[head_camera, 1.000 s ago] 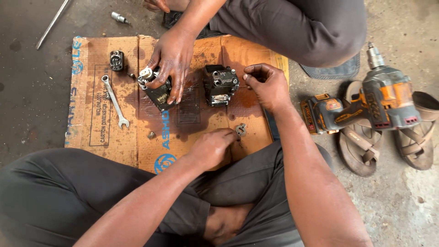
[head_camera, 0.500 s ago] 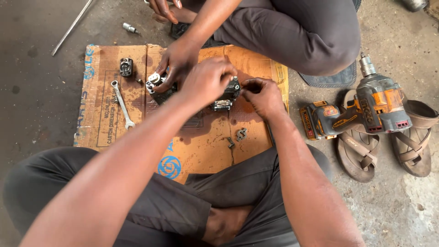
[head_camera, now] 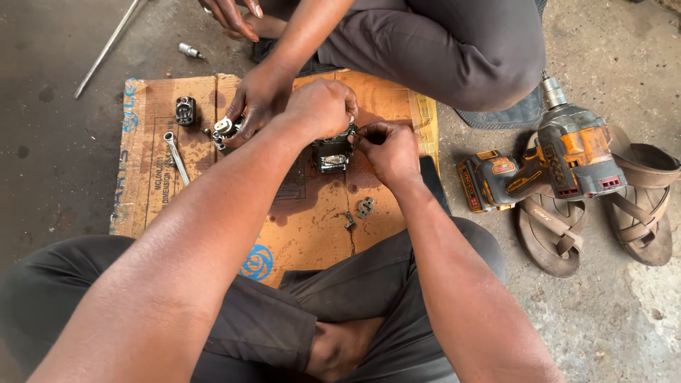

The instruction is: The person sits on the workshop floor and disassembles a small hydraulic pump/motor unit by hand, removing bolts and small fittings and separating end caps and internal parts, while another person across assists by holding and turning components. The parts are laid out on a cardboard sheet on the floor.

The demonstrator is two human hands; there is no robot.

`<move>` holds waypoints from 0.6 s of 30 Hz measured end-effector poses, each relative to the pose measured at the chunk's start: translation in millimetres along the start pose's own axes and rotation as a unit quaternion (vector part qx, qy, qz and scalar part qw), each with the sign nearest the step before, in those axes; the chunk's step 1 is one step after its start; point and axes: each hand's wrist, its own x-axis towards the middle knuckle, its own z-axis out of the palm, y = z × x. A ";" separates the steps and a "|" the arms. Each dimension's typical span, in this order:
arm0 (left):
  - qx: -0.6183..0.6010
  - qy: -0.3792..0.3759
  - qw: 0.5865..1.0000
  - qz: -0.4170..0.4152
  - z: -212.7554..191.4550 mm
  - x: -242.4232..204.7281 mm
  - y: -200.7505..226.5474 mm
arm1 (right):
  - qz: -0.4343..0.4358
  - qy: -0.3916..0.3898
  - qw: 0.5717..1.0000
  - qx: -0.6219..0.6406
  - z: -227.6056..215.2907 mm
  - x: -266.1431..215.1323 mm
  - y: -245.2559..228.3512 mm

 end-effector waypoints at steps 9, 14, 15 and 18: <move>-0.065 0.060 0.993 0.073 26.5 -20.6 -29.0 | -0.060 0.037 0.997 0.029 5.0 -3.8 3.9; -0.041 0.099 0.993 0.049 43.0 -34.4 -32.4 | -0.054 0.030 0.997 0.050 10.9 -5.4 -3.5; -0.038 0.100 0.994 0.029 44.9 -35.5 -30.2 | -0.057 0.035 0.997 0.049 11.0 -5.6 -1.5; -0.053 0.106 0.993 0.020 41.9 -39.7 -26.5 | -0.092 0.039 0.992 0.072 12.4 -3.5 18.2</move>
